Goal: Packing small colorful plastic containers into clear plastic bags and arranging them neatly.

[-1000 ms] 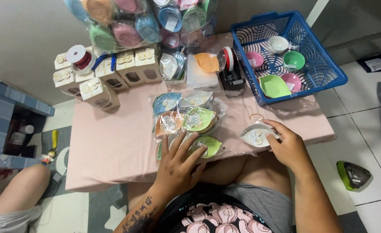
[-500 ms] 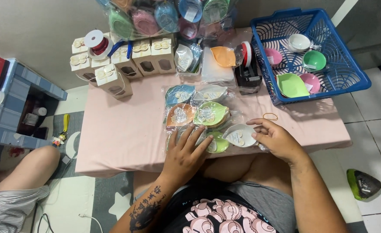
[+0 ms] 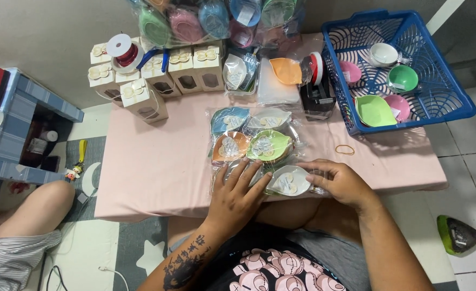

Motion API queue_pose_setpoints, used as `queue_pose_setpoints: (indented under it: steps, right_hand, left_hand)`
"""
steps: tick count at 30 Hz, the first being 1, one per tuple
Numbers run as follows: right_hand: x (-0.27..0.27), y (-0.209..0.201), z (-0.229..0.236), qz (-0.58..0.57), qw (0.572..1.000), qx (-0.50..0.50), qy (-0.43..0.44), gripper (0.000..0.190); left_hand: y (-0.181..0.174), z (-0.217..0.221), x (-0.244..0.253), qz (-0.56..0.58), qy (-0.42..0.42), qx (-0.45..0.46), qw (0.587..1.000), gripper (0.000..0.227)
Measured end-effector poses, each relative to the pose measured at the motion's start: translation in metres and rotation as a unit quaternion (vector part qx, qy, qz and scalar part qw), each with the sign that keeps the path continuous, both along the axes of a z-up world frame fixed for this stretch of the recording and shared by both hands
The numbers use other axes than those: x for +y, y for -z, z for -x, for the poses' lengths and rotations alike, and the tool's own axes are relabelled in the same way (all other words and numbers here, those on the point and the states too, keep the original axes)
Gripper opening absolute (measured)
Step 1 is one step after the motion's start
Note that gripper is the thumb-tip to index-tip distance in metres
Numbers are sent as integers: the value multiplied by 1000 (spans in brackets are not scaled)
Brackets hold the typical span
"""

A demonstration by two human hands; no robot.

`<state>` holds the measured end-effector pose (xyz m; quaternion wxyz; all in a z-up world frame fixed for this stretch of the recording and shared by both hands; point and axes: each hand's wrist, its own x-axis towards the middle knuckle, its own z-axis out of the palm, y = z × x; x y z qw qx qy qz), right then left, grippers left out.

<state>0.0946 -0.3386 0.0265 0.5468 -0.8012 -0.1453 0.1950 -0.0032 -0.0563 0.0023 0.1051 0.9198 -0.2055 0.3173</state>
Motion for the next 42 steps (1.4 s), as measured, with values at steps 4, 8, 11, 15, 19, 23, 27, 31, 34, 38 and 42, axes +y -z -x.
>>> queue_pose_setpoints:
  steps: [4, 8, 11, 15, 19, 23, 27, 31, 34, 38, 42]
  right_hand:
    - [2, 25, -6, -65, 990, 114, 54, 50]
    - [6, 29, -10, -30, 999, -4, 26, 26]
    - [8, 23, -9, -20, 994, -109, -24, 16]
    - [6, 2, 8, -221, 974, 30, -52, 67]
    - [2, 12, 12, -239, 970, 13, -49, 111]
    - [20, -4, 19, -34, 975, -213, -47, 36]
    - [27, 0, 19, -17, 972, -229, -57, 28]
    - [28, 11, 17, -3, 981, -181, -73, 31]
    - [29, 11, 21, -10, 979, -189, -76, 33]
    - [36, 17, 29, 11, 961, -274, -25, 28]
    - [41, 27, 25, 27, 961, -273, -38, 28]
  left_hand:
    - [-1, 0, -1, 3, -1, 4, 1000, 44]
    - [-1, 0, -1, 1, 0, 5, 1000, 44]
    - [-1, 0, 0, 2, -1, 7, 1000, 45]
    - [-3, 1, 0, 4, -3, 12, 1000, 48]
    - [-5, 2, -2, 3, -3, 24, 1000, 49]
    - [-5, 3, -4, -2, -5, 30, 1000, 50]
    - [-28, 6, -4, -36, -5, 36, 999, 49]
    - [-27, 7, -5, -26, -9, 17, 999, 44]
    - [-29, 7, -5, -26, -12, 16, 999, 43]
    - [-29, 5, -6, -19, -14, 17, 1000, 43]
    - [-31, 5, -6, -18, -19, 11, 1000, 42]
